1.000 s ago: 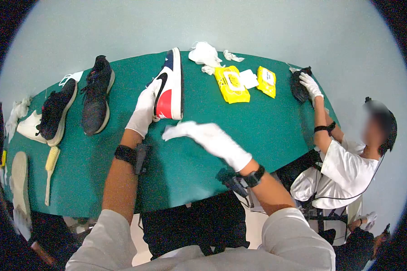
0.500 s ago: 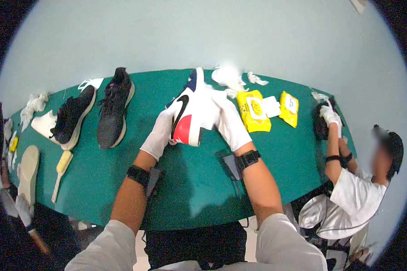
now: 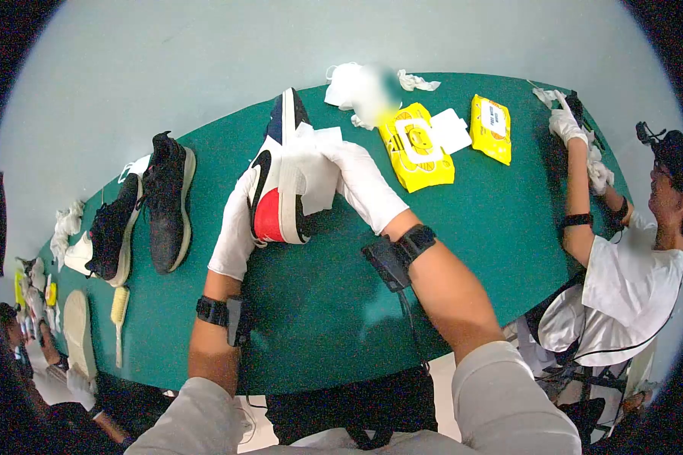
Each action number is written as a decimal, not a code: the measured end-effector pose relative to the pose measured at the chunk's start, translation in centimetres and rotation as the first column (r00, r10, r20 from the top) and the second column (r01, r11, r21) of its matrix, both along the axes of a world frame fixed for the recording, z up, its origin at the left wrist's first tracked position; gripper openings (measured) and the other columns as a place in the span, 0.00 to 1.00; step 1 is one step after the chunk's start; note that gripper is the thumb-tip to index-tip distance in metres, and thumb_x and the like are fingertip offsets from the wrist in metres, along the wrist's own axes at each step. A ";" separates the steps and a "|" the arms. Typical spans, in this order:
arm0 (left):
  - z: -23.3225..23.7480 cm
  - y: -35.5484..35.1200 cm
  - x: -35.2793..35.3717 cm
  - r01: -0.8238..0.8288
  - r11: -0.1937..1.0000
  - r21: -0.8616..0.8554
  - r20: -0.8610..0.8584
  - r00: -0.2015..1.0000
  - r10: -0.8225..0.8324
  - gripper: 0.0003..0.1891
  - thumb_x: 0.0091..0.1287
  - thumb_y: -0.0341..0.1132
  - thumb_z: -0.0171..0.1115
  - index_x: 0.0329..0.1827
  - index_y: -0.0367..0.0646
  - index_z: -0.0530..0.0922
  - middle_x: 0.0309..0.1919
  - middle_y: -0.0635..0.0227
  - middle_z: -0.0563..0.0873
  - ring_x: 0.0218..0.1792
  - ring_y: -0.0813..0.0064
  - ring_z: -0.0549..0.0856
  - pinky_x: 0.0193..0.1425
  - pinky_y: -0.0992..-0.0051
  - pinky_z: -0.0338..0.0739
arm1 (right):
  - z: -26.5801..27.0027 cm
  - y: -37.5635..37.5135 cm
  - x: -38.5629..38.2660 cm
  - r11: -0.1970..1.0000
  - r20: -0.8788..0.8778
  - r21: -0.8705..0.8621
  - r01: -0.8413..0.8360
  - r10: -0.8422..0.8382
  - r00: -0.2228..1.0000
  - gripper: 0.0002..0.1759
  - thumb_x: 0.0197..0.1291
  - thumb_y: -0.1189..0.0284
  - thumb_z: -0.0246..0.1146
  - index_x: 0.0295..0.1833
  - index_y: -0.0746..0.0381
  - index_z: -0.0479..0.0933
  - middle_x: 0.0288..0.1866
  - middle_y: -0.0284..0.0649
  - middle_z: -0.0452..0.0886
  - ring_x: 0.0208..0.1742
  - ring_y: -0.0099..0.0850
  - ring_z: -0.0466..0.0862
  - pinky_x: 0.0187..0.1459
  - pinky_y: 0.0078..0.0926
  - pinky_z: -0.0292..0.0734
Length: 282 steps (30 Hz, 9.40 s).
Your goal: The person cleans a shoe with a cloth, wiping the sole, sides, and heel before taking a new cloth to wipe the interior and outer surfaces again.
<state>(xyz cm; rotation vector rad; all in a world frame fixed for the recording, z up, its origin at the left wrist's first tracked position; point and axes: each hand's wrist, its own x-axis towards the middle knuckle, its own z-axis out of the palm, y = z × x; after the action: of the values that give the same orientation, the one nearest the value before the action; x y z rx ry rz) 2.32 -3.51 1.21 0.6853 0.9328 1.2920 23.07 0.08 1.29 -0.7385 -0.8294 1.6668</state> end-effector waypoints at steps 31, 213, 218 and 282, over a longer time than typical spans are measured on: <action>0.7 -0.3 0.2 0.014 1.000 0.003 0.001 1.000 -0.014 0.24 0.74 0.44 0.59 0.67 0.39 0.73 0.56 0.64 0.84 0.51 0.74 0.85 0.56 0.75 0.80 | 9.4 0.6 7.5 0.956 0.797 0.293 0.019 -0.255 0.547 0.15 0.66 0.62 0.66 0.46 0.64 0.84 0.39 0.33 0.85 0.37 0.19 0.82 0.39 0.18 0.77; -1.0 -0.2 -1.8 0.407 0.913 -0.022 0.324 0.867 -0.379 0.21 0.73 0.46 0.60 0.63 0.43 0.75 0.52 0.62 0.87 0.48 0.69 0.87 0.54 0.68 0.85 | 8.1 -2.2 1.3 0.469 0.342 0.853 0.229 -0.834 0.432 0.19 0.73 0.68 0.55 0.61 0.70 0.74 0.56 0.43 0.82 0.54 0.30 0.81 0.61 0.30 0.74; -0.5 -0.4 -1.7 0.368 0.930 0.006 0.329 0.878 -0.349 0.22 0.72 0.45 0.61 0.62 0.40 0.77 0.52 0.60 0.86 0.49 0.67 0.87 0.56 0.68 0.84 | 1.9 -0.7 -1.4 0.524 0.626 0.768 -0.368 -0.736 0.257 0.20 0.71 0.66 0.54 0.65 0.60 0.75 0.63 0.53 0.78 0.53 0.51 0.82 0.56 0.40 0.77; -1.2 0.2 -0.7 0.221 0.975 -0.003 0.286 0.935 -0.211 0.21 0.75 0.50 0.56 0.58 0.43 0.77 0.48 0.64 0.87 0.45 0.72 0.87 0.51 0.72 0.84 | 2.9 -0.3 -0.4 0.249 0.518 0.708 -0.661 -0.819 0.247 0.20 0.67 0.70 0.60 0.64 0.54 0.76 0.71 0.43 0.72 0.70 0.45 0.74 0.66 0.38 0.73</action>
<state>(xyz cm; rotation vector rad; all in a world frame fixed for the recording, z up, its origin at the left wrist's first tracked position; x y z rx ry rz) 1.65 -3.31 -0.02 0.5407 0.6252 1.1382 22.67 -0.20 4.15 -0.7494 -2.3995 -0.2391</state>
